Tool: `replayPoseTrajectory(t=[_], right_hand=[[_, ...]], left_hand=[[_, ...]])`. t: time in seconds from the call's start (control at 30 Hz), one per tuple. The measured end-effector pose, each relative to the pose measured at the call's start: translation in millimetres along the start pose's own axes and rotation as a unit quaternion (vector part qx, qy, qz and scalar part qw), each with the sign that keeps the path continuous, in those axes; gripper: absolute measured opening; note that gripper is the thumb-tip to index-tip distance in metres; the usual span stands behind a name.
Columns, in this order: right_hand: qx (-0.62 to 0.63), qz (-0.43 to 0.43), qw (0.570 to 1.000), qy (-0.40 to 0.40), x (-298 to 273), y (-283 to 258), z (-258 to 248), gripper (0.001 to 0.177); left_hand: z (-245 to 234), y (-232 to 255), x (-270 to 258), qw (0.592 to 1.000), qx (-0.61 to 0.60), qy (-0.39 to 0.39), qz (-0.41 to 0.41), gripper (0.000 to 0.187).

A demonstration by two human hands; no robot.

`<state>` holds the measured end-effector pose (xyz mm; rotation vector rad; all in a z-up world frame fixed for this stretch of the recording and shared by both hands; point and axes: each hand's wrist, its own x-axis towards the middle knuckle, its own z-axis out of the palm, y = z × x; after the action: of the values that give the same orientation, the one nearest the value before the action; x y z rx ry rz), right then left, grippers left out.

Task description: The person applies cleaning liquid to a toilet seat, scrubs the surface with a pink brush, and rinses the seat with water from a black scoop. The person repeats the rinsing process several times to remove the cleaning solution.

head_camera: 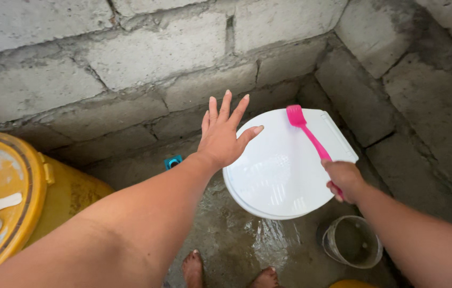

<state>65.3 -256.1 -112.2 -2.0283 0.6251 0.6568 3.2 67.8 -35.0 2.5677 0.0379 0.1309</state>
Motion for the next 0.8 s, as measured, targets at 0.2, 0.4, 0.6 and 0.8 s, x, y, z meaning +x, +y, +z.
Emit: replayPoseTrajectory(t=[0.2, 0.4, 0.6, 0.8], right_hand=[[-0.060, 0.019, 0.997, -0.042, -4.5, -18.4, 40.5, 0.049], [-0.094, 0.001, 0.993, -0.069, -61.2, 20.9, 39.1, 0.049], [-0.103, 0.002, 0.994, -0.035, -29.8, -4.4, 33.5, 0.052], [-0.113, -0.028, 0.990, -0.085, -15.9, -28.2, 74.5, 0.046]], left_hand=[[-0.8, -9.2, -5.0, 1.000, 0.010, -0.001, -0.003, 0.081], [-7.2, -9.8, -4.4, 1.000, -0.004, -0.013, -0.012, 0.081], [-11.9, -17.3, -11.2, 1.000, 0.005, -0.017, -0.019, 0.081], [-10.0, -21.7, -16.9, 1.000, 0.013, -0.023, -0.009, 0.082]])
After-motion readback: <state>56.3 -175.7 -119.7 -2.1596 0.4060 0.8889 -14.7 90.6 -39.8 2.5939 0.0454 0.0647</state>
